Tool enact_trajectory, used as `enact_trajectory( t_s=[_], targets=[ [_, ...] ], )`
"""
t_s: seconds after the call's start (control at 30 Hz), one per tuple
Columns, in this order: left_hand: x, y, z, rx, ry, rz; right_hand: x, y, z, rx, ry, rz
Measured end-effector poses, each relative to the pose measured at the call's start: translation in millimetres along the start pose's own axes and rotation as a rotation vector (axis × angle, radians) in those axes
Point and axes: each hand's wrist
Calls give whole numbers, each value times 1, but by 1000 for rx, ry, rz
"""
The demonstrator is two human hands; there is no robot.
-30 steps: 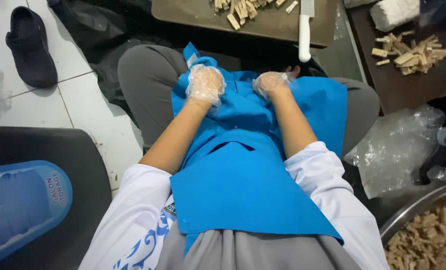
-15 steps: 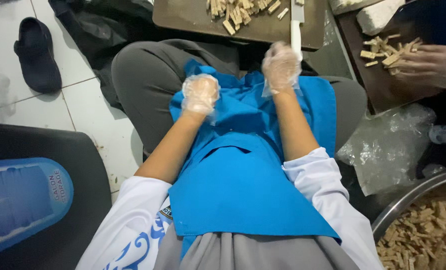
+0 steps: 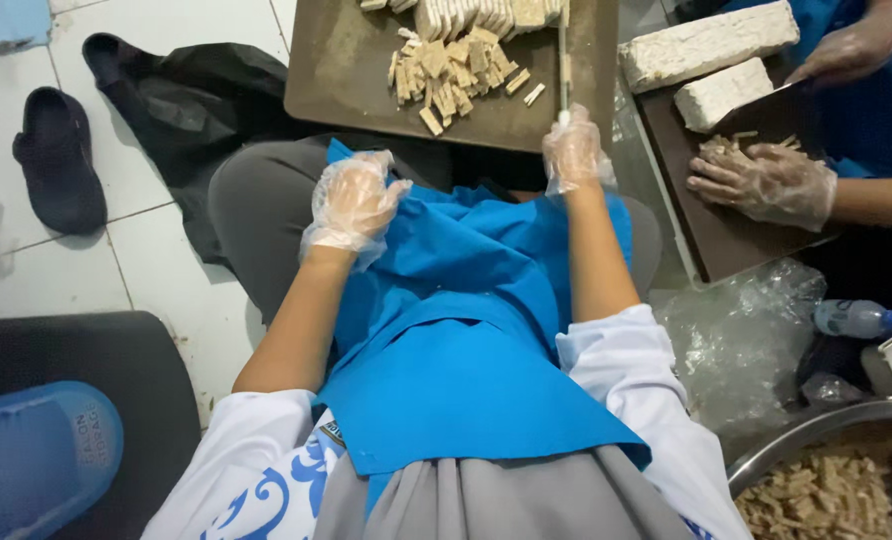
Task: The person cuts rectangular blocks of a light-colored food item into small strips using a knife on a cutting board. They gather the cut pieces and transfer them into a metal bowl while wearing gloves.
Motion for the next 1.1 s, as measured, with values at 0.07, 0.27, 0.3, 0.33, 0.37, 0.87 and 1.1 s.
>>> enact_trajectory(
  t_s=[0.07, 0.27, 0.3, 0.33, 0.37, 0.87, 1.1],
  targets=[
    [7, -12, 9, 52, 12, -100, -18, 9, -3, 25, -120, 64],
    [78, -87, 23, -106, 589, -253, -87, 38, 53, 450, -722, 526],
    [97, -100, 18, -132, 1009, -296, -89, 41, 68, 485, -833, 604],
    [116, -112, 11, -158, 1429, -339, -91, 41, 82, 486, -957, 680],
    [129, -135, 12, -190, 1611, -300, -91, 44, 95, 488, -1005, 743],
    [160, -223, 59, -520, 1643, -335, -49, 34, 80, 447, -1019, 704],
    [114, -224, 26, 123, 445, -307, -16, 4, 15, 427, -965, 330]
  ],
)
Point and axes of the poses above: each hand's wrist, its own y-axis away from the middle knuckle, its own x-axis out of the palm, z = x × y, and after that the axes turned 15 degrees about x, right-handed
